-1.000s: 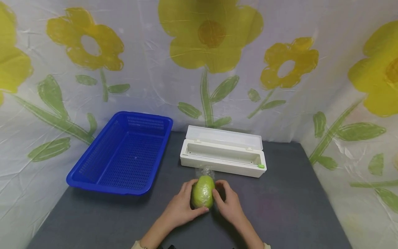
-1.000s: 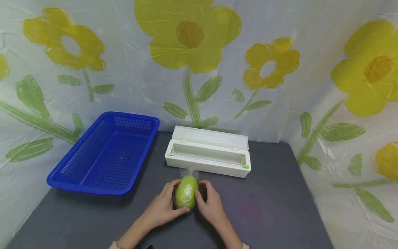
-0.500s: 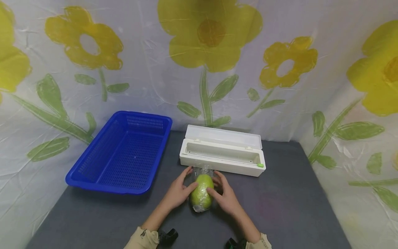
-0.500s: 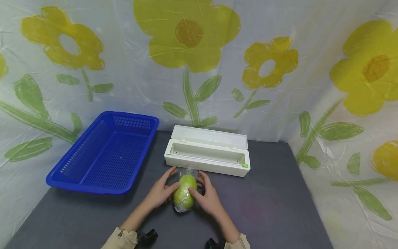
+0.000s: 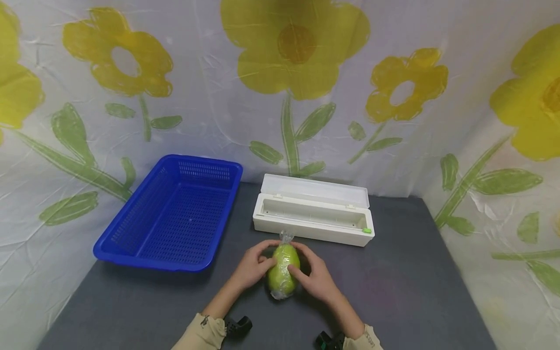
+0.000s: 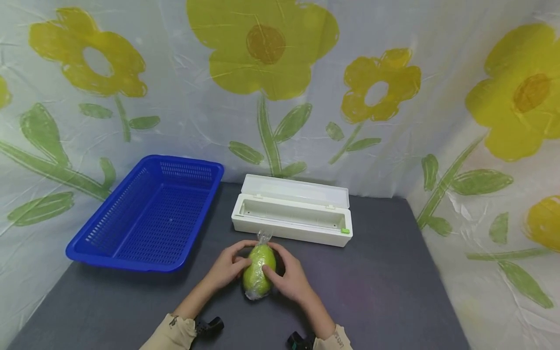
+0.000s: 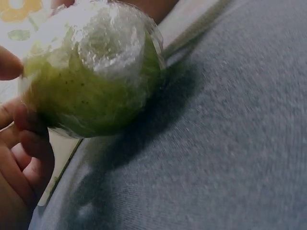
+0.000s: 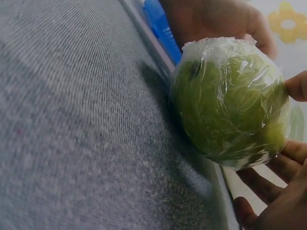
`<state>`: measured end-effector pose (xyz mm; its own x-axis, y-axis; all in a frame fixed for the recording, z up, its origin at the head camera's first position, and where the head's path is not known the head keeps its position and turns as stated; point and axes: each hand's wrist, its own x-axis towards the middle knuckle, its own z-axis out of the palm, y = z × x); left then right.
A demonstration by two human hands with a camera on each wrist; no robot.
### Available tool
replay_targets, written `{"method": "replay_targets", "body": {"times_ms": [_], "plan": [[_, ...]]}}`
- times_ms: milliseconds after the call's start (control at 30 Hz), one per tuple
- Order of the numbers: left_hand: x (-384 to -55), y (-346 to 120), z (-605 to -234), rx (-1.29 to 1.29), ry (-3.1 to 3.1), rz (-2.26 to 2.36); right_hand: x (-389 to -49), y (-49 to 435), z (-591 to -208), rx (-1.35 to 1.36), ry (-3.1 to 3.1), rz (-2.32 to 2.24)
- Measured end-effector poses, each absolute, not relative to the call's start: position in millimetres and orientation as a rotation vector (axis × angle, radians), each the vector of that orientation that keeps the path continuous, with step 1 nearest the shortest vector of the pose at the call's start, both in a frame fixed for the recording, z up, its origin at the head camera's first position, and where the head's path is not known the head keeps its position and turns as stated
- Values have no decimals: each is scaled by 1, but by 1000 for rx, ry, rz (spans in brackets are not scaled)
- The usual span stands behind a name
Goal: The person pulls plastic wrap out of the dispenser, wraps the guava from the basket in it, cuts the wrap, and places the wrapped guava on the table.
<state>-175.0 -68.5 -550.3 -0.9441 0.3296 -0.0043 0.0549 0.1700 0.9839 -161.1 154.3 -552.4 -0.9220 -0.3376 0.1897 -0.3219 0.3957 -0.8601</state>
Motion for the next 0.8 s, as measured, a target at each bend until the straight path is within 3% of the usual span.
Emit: {"method": "replay_targets", "body": {"times_ms": [500,800], "plan": [[-173,-76,-566,678,2365,1518,-158,148,-554,-682,2681,-1415],[-168,-73,-571,647,2330,1513,-150,140,-565,-768,2792,-1289]]}}
